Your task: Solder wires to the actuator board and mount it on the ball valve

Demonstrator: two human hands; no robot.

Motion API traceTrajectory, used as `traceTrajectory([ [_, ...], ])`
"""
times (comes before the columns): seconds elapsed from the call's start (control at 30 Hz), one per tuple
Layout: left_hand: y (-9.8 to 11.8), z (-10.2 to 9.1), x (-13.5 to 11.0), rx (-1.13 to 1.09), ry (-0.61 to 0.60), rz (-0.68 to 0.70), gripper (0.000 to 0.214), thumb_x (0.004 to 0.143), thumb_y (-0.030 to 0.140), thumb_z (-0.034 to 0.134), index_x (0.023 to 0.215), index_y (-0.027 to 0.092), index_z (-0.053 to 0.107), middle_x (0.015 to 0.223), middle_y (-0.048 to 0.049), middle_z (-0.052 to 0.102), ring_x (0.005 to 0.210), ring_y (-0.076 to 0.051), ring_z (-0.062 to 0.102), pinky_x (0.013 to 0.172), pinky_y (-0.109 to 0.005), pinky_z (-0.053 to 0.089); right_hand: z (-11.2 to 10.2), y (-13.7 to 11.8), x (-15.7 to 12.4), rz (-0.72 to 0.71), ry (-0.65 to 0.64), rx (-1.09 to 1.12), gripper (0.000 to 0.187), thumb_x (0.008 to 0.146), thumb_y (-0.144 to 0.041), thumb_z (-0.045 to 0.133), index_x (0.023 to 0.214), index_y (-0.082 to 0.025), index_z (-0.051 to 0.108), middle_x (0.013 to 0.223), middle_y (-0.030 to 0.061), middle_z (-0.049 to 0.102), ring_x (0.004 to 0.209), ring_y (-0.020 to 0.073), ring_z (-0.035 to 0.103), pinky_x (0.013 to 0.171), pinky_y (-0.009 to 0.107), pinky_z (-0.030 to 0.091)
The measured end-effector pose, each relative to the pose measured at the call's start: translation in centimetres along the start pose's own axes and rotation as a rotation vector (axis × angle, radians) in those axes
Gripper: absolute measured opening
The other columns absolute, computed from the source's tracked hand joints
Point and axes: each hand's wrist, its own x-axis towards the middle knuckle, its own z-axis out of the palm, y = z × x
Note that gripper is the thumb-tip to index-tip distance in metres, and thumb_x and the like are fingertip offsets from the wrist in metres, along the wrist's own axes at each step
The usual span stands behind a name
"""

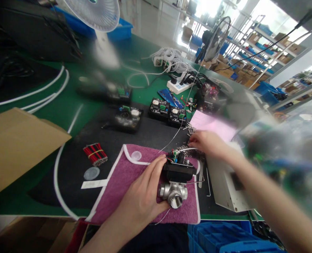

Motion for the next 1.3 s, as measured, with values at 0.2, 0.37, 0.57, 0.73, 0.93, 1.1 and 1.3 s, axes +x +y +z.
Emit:
traceTrajectory([
  [0.2, 0.1, -0.2, 0.0, 0.007, -0.028, -0.005, 0.115, 0.077, 0.023, 0.091, 0.168, 0.010, 0.020, 0.170, -0.0217, 0.039, 0.159, -0.036, 0.041, 0.130, -0.050, 0.045, -0.1, -0.7, 0.3, 0.004, -0.002, -0.015, 0.013, 0.099, -0.032, 0.069, 0.103, -0.023, 0.077, 0.098, 0.0051, 0.077, 0.083, 0.0194, 0.071, 0.073, 0.029, 0.047],
  [0.37, 0.1, -0.4, 0.1, 0.011, -0.041, -0.003, 0.114, 0.078, 0.024, 0.090, 0.167, 0.010, 0.021, 0.170, -0.0223, 0.038, 0.159, -0.035, 0.040, 0.129, -0.049, 0.046, 0.1, -0.8, 0.4, 0.020, 0.002, -0.049, 0.016, 0.101, -0.032, 0.064, 0.102, -0.022, 0.078, 0.095, 0.0053, 0.077, 0.079, 0.0190, 0.070, 0.071, 0.029, 0.046],
  [0.57, 0.2, -0.3, 0.0, -0.004, -0.022, 0.000, 0.117, 0.078, 0.024, 0.092, 0.168, 0.010, 0.019, 0.169, -0.0233, 0.039, 0.159, -0.035, 0.040, 0.130, -0.049, 0.044, 0.1, -0.9, 0.5, 0.015, -0.005, -0.098, 0.021, 0.102, -0.031, 0.060, 0.100, -0.022, 0.078, 0.094, 0.0068, 0.078, 0.081, 0.0203, 0.070, 0.070, 0.029, 0.045],
  [0.73, 0.1, -0.3, -0.1, -0.011, -0.017, 0.006, 0.116, 0.079, 0.026, 0.092, 0.167, 0.009, 0.019, 0.170, -0.0226, 0.037, 0.160, -0.035, 0.038, 0.131, -0.047, 0.043, -0.3, -1.4, 0.4, 0.029, -0.012, -0.099, 0.023, 0.103, -0.037, 0.061, 0.105, -0.021, 0.079, 0.098, 0.0074, 0.078, 0.081, 0.0210, 0.071, 0.070, 0.030, 0.046],
  [0.93, 0.3, -0.5, 0.1, -0.011, -0.033, -0.013, 0.117, 0.077, 0.026, 0.093, 0.167, 0.009, 0.021, 0.170, -0.0207, 0.038, 0.160, -0.033, 0.038, 0.133, -0.045, 0.041, -0.4, -1.0, 0.3, 0.068, -0.023, -0.109, 0.021, 0.101, -0.040, 0.065, 0.104, -0.024, 0.079, 0.096, 0.0048, 0.080, 0.081, 0.0202, 0.072, 0.069, 0.029, 0.046],
  [1.1, 0.4, -0.5, 0.1, -0.017, -0.024, -0.014, 0.113, 0.078, 0.024, 0.092, 0.166, 0.010, 0.023, 0.169, -0.0211, 0.039, 0.160, -0.034, 0.039, 0.132, -0.048, 0.043, -0.3, 0.7, -0.1, 0.095, -0.064, -0.140, 0.030, 0.096, -0.053, 0.069, 0.089, -0.026, 0.080, 0.080, 0.0040, 0.077, 0.069, 0.0202, 0.067, 0.061, 0.029, 0.039],
  [1.3, 0.4, -0.5, 0.0, -0.022, -0.027, -0.012, 0.115, 0.077, 0.023, 0.092, 0.167, 0.010, 0.021, 0.171, -0.0212, 0.038, 0.160, -0.035, 0.039, 0.132, -0.049, 0.043, 0.0, 1.0, -0.1, 0.048, -0.135, -0.096, 0.020, 0.092, -0.047, 0.074, 0.088, -0.029, 0.082, 0.078, 0.0010, 0.077, 0.067, 0.0177, 0.067, 0.060, 0.028, 0.040],
])
